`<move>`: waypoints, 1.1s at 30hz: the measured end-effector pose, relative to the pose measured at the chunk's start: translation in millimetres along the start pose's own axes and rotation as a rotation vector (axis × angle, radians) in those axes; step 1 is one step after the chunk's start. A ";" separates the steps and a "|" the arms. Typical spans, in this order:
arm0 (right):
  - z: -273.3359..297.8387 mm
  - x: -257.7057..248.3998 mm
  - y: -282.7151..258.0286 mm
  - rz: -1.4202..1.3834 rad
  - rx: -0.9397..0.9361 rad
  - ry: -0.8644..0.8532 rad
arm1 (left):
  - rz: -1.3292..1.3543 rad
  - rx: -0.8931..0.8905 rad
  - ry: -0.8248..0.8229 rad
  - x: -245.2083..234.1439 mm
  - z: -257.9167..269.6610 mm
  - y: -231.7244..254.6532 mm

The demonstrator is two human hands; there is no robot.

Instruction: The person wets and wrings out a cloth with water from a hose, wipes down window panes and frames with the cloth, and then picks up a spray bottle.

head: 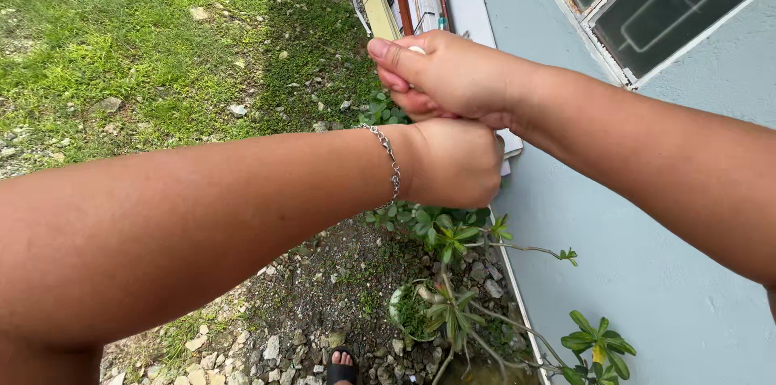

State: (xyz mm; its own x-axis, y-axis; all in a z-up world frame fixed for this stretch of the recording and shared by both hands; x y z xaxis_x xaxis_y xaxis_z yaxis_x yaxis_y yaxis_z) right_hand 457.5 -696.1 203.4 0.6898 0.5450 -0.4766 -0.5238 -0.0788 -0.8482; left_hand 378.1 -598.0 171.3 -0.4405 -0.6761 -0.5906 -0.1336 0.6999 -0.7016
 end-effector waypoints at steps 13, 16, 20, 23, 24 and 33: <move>-155.6 -51.3 82.0 -0.113 -0.042 0.445 | 0.121 0.072 -0.510 188.2 105.2 -34.8; -185.1 -76.4 107.6 -0.159 -0.064 0.530 | 0.116 0.126 -0.559 233.6 105.4 -43.0; -215.6 -107.5 128.3 -0.127 -0.106 0.664 | 0.130 0.149 -0.533 274.3 113.3 -59.7; -235.2 -125.4 137.3 -0.096 -0.055 0.724 | 0.135 0.162 -0.503 289.7 119.2 -75.0; -242.0 -129.7 141.1 -0.132 -0.024 0.729 | 0.139 0.168 -0.491 293.4 120.8 -80.1; -311.1 -193.6 152.0 -0.426 0.100 0.839 | 0.120 0.202 -0.211 296.8 162.2 -172.3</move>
State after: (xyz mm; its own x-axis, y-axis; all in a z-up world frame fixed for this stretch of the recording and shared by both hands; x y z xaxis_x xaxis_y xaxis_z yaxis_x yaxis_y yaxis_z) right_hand 399.9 -1073.2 94.8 0.9470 -0.2695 -0.1749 -0.1585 0.0814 -0.9840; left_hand 414.4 -956.6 52.2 -0.2454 -0.6388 -0.7292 0.0970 0.7323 -0.6741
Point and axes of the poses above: each hand's wrist, its own z-axis away from the middle knuckle, its own x-axis out of the palm, y = z × x, the point moved 9 cm from there along -z, towards the middle knuckle, and after that the axes turned 12 degrees about y, right-handed, at the moved point
